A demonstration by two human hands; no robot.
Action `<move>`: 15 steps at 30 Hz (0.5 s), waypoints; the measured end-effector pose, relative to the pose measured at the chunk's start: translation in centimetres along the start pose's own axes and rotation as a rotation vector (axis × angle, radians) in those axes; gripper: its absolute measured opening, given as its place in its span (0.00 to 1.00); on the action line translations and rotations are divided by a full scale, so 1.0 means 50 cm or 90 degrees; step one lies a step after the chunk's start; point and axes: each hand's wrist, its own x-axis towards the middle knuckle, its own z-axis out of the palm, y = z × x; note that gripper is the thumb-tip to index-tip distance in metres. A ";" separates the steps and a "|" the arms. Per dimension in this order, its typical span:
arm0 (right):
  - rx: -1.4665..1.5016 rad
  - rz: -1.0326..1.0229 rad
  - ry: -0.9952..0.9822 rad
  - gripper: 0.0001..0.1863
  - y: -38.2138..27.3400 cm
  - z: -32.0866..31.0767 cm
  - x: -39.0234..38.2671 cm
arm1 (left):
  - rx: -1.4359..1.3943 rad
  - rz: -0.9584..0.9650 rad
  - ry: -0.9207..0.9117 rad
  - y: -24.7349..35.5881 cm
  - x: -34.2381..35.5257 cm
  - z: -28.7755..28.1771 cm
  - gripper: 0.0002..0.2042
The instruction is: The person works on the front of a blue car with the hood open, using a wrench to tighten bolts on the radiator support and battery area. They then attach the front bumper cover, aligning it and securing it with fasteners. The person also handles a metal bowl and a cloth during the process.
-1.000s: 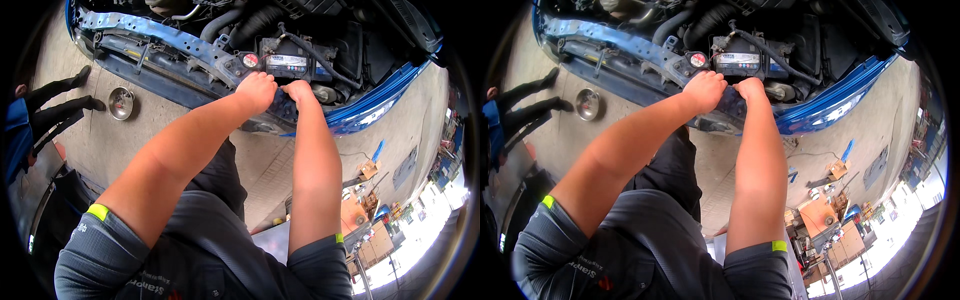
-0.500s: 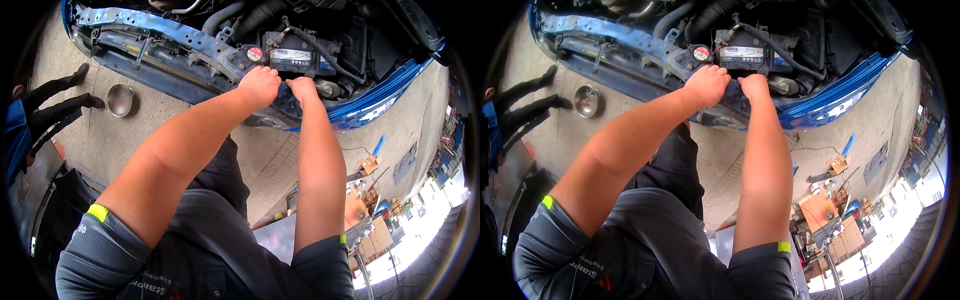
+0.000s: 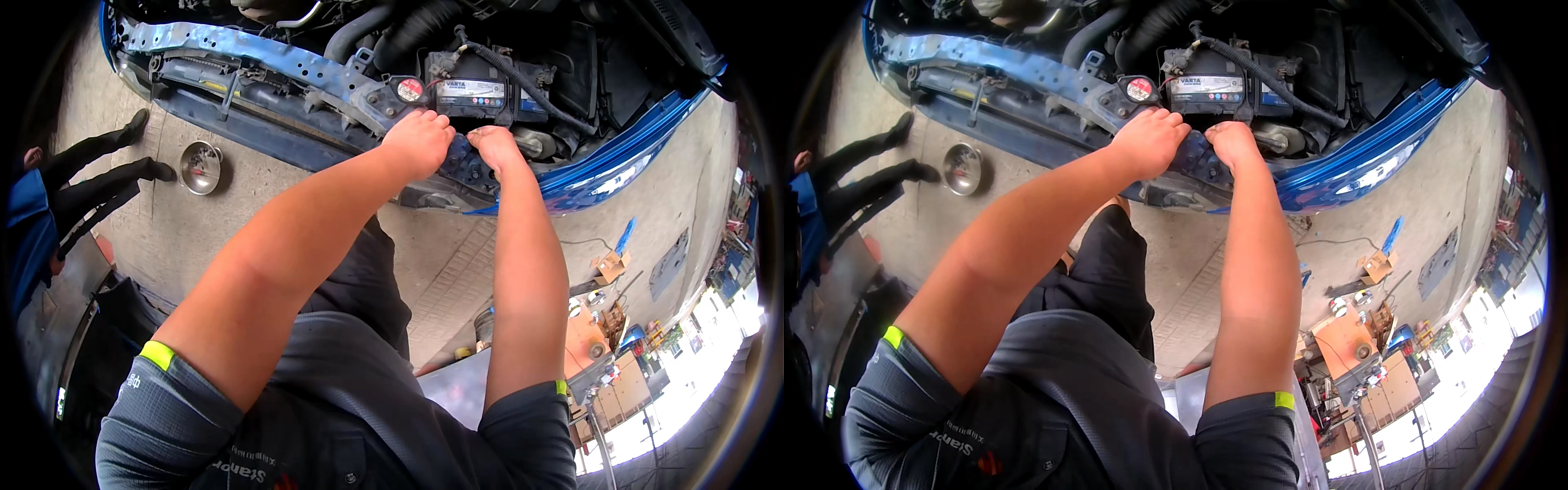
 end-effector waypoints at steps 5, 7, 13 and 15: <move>-0.038 -0.106 -0.034 0.12 0.054 -0.008 0.037 | 0.015 0.008 0.004 -0.001 -0.001 -0.003 0.20; -0.040 -0.122 -0.055 0.12 0.038 -0.015 0.021 | 0.014 0.005 0.003 -0.001 -0.003 0.001 0.20; -0.068 -0.200 -0.136 0.16 0.054 -0.033 0.022 | 0.008 0.009 -0.027 0.000 0.001 -0.003 0.21; -0.087 -0.221 -0.148 0.17 0.059 -0.038 0.022 | -0.003 0.011 -0.030 0.001 -0.002 -0.007 0.21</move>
